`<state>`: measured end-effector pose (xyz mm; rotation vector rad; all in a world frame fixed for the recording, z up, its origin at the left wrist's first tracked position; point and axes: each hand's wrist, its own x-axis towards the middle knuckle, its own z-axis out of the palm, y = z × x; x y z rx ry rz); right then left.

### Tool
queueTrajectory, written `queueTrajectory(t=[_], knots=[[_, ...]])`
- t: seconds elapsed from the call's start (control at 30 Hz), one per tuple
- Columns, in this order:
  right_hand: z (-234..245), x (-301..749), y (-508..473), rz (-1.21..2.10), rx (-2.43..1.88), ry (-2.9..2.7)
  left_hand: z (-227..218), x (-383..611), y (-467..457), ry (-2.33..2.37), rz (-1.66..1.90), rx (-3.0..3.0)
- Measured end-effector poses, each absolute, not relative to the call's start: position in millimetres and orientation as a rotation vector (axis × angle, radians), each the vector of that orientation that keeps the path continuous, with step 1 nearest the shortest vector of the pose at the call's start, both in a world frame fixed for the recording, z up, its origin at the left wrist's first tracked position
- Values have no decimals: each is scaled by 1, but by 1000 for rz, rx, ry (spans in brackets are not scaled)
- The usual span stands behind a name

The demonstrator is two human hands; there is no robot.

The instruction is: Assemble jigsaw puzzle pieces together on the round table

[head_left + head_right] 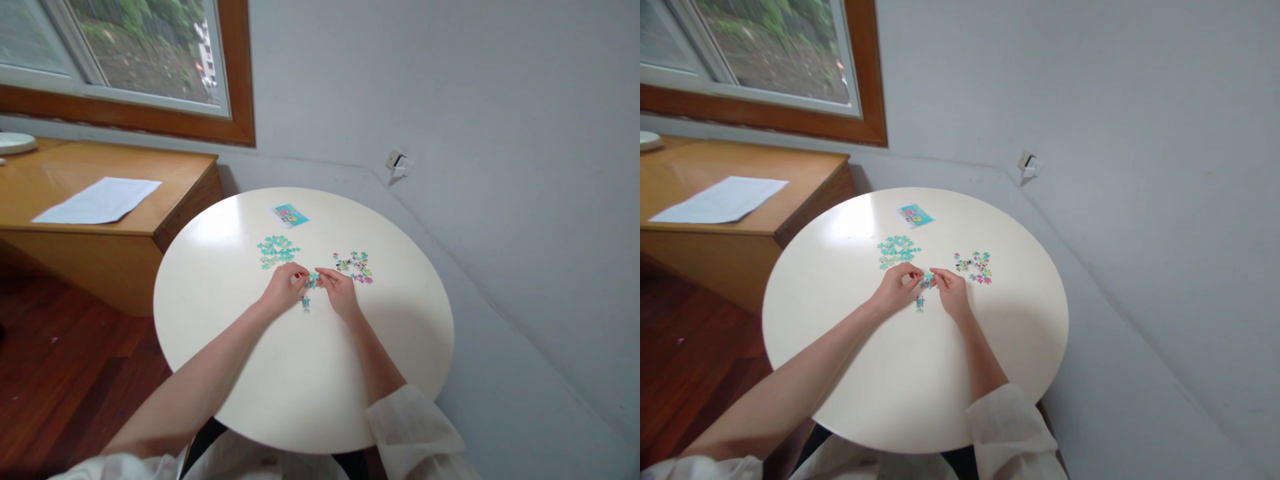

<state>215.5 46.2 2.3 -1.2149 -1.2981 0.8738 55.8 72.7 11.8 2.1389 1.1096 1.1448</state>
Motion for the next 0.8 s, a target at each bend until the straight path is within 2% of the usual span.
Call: queueTrajectory(t=[0.8], knots=[[5,211,47,884,-1233,-1222,12,56,72,1152,1181,2065]])
